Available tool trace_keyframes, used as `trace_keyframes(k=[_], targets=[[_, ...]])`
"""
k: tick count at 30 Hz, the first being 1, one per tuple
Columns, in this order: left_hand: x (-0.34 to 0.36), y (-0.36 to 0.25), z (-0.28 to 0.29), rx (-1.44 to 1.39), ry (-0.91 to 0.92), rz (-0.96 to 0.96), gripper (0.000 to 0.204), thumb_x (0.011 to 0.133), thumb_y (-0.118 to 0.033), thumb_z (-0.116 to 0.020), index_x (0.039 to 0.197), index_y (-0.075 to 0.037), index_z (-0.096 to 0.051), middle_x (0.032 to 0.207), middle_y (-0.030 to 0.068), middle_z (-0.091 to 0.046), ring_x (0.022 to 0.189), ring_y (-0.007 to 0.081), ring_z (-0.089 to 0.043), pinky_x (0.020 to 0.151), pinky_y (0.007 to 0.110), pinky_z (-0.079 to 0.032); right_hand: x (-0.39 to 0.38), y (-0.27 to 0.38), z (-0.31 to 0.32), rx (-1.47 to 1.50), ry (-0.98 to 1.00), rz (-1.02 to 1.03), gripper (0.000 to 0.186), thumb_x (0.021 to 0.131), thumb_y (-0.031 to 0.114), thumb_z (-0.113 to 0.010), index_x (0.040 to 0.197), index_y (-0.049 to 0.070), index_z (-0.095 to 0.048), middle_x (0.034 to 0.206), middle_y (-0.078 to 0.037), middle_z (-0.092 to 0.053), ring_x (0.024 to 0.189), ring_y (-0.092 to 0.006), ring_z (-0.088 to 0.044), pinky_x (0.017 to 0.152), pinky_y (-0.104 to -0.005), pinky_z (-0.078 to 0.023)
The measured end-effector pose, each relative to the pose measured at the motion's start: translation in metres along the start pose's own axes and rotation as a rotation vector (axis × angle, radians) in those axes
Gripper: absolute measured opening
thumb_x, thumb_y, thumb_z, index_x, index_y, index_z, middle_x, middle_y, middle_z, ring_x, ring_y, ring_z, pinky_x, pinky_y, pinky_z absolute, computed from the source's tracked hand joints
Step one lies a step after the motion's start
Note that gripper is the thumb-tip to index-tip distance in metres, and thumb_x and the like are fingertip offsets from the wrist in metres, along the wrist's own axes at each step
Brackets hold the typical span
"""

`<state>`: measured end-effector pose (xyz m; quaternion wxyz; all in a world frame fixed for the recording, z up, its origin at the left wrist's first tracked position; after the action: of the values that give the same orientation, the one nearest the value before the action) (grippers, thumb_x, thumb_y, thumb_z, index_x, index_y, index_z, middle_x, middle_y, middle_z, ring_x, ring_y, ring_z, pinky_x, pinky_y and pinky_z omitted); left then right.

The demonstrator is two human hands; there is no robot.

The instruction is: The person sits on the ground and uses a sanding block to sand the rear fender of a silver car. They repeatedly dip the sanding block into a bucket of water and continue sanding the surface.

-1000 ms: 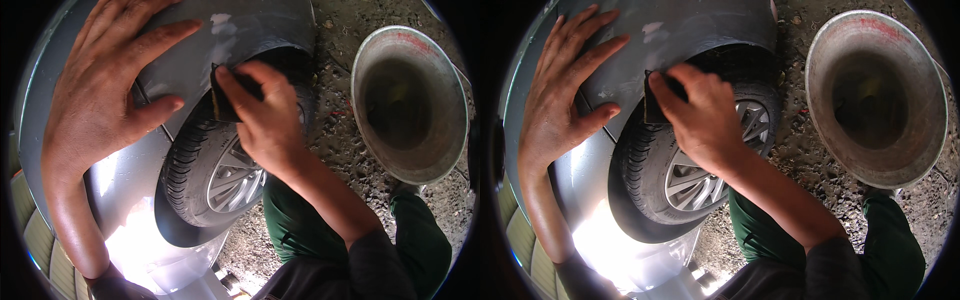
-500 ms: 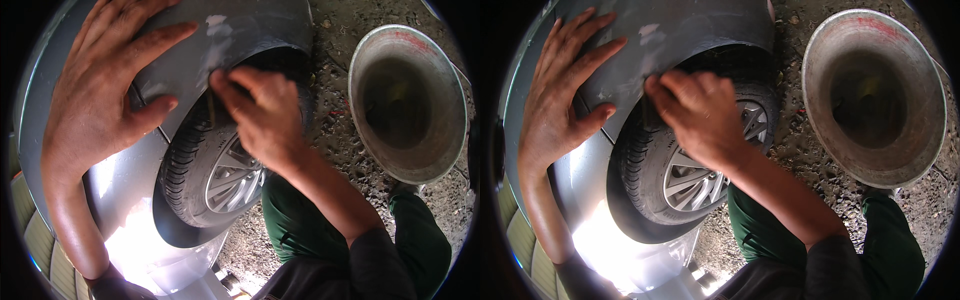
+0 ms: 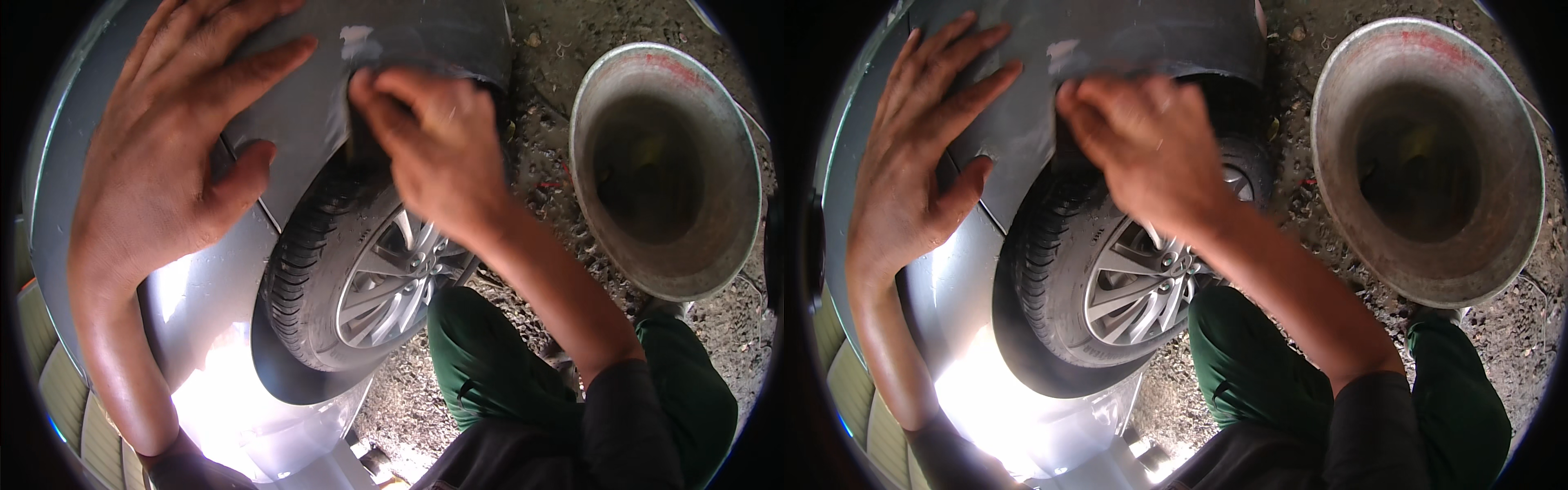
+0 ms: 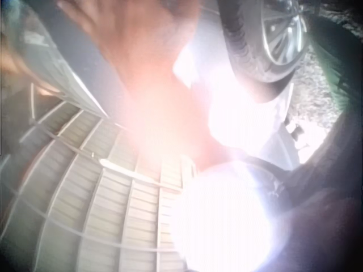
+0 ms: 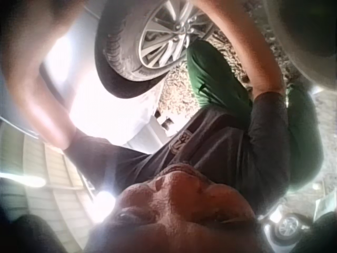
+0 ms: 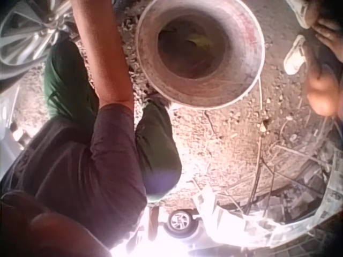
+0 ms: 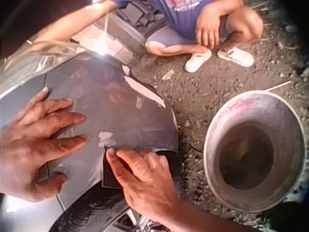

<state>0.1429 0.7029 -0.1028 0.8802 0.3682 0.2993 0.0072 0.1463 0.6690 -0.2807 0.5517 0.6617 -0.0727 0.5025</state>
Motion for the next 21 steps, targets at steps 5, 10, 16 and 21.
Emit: trace_keyframes(k=[5, 10, 16, 21], targets=[[0.000, 0.000, -0.001, 0.004, -0.013, -0.012, 0.074, 0.071, -0.012, -0.067, 0.145, -0.011, -0.072, 0.164, 0.0106, -0.056, 0.163, 0.0335, -0.038, 0.137, 0.059, -0.019, -0.004, 0.012, -0.001, 0.011, -0.006, 0.122, 0.049, 0.093, 0.022, -0.071, 0.142, 0.017, -0.072, 0.138, 0.006, -0.062, 0.107, -0.0192, -0.059, 0.087, -0.0397, -0.046], [0.001, 0.001, -0.001, -0.010, -0.030, -0.002, 0.069, 0.075, -0.012, -0.062, 0.143, -0.010, -0.073, 0.163, 0.0105, -0.056, 0.163, 0.0332, -0.038, 0.138, 0.059, -0.018, -0.007, 0.024, -0.007, 0.135, 0.034, 0.075, 0.051, 0.094, 0.017, -0.068, 0.145, 0.018, -0.070, 0.139, 0.004, -0.060, 0.110, -0.0202, -0.058, 0.089, -0.0395, -0.046], [0.000, 0.001, -0.002, -0.010, -0.021, 0.028, 0.069, 0.073, -0.010, -0.063, 0.141, -0.009, -0.074, 0.163, 0.0099, -0.057, 0.162, 0.0326, -0.039, 0.138, 0.058, -0.018, 0.001, -0.002, -0.009, 0.125, 0.014, -0.133, 0.056, 0.097, 0.016, -0.068, 0.153, 0.017, -0.064, 0.138, 0.000, -0.060, 0.109, -0.0221, -0.058, 0.086, -0.0389, -0.045], [0.002, 0.000, 0.000, -0.020, -0.027, 0.025, 0.069, 0.072, -0.010, -0.063, 0.140, -0.008, -0.074, 0.161, 0.0103, -0.059, 0.161, 0.0330, -0.040, 0.138, 0.058, -0.019, -0.010, 0.009, -0.004, 0.048, 0.026, 0.024, 0.060, 0.093, 0.017, -0.071, 0.153, 0.024, -0.065, 0.141, 0.004, -0.063, 0.115, -0.0233, -0.060, 0.092, -0.0404, -0.047]])
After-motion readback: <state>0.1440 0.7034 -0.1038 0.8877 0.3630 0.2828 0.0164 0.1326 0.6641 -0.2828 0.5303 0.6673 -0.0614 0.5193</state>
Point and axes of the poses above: each hand's wrist, its own x-axis towards the middle knuckle, its own z-axis out of the back of the hand, y = z × x, the point moved 9 cm from there along x, towards the middle knuckle
